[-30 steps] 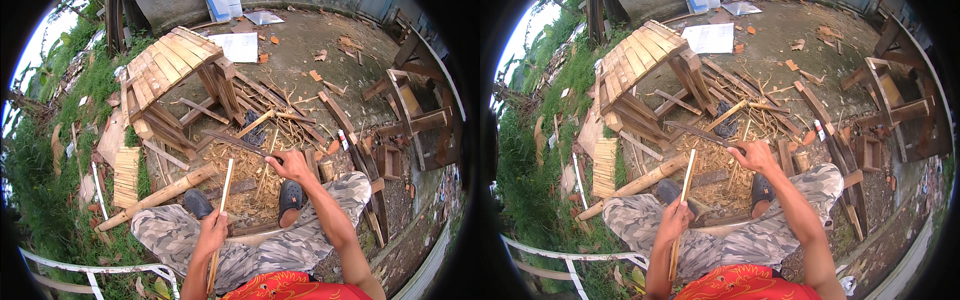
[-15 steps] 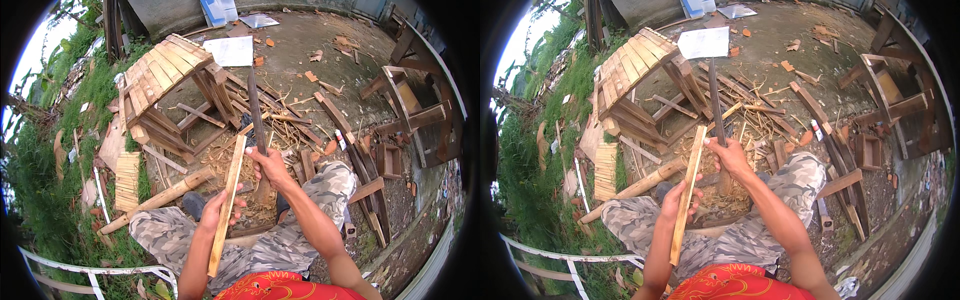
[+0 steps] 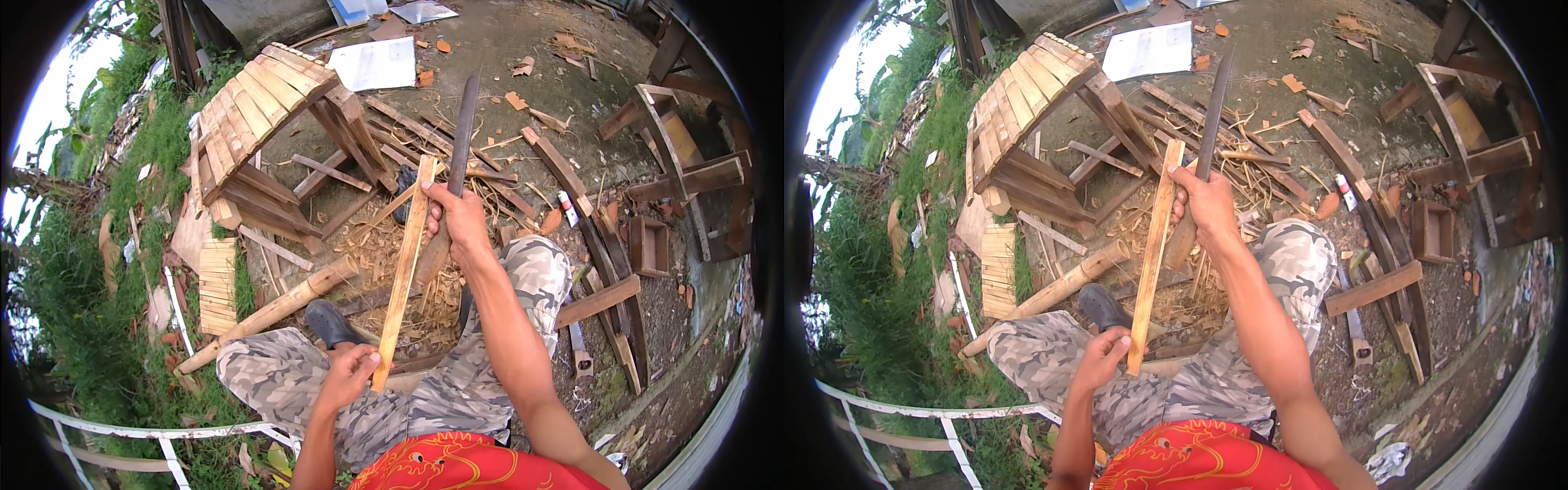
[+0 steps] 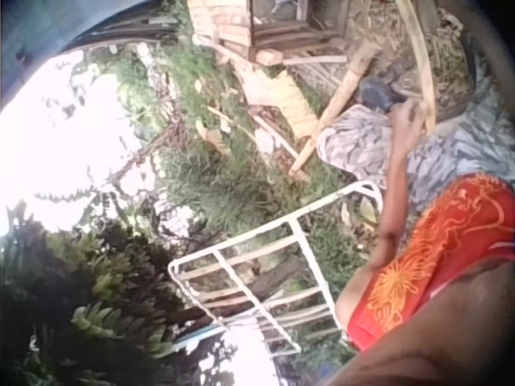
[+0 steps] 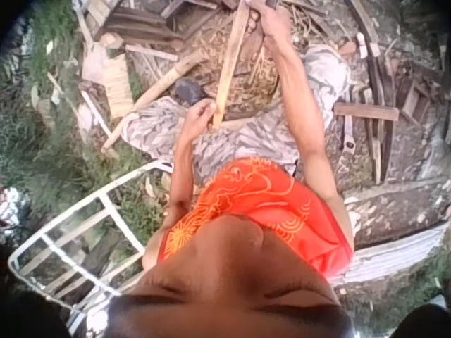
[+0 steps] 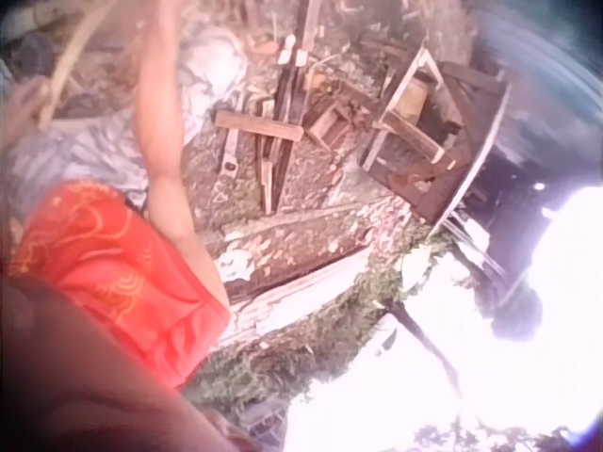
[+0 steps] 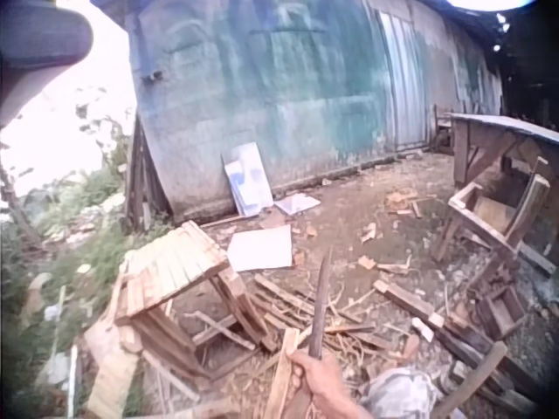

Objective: The person sits on the ground and uses a machete to split and trim thin wooden strips. They then place the strips onto a small wooden frame and use a hammer to secure them, building up the surface of the structure.

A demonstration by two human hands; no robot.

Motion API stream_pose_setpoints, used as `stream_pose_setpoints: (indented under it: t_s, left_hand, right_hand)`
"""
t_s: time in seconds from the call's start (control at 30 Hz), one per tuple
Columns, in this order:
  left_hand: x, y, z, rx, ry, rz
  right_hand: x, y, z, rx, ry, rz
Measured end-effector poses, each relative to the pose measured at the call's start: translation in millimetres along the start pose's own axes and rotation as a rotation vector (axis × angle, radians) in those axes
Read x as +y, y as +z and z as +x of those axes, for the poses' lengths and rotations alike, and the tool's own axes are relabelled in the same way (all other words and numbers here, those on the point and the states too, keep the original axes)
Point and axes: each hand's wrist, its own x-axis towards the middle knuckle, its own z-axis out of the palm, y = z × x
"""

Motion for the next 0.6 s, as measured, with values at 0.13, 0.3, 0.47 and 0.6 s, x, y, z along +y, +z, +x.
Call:
stream_pose_setpoints:
  t_s: [0.13, 0.3, 0.47, 0.6]
  left_hand:
    - [-15, 9, -19, 0.006, -0.005, -0.064]
    - [-20, 7, -23, 0.177, 0.032, -0.15]
    - [-27, -16, -25, 0.195, 0.151, -0.256]
    - [-11, -29, -2, 0.042, 0.091, -0.479]
  right_hand:
    - [-6, -6, 5, 0.053, -0.027, 0.008]
    - [-7, -9, 9, 0.124, -0.05, 0.067]
    - [-11, -18, 8, 0.071, -0.008, 0.205]
    - [-4, -17, 6, -0.07, 0.043, 0.33]
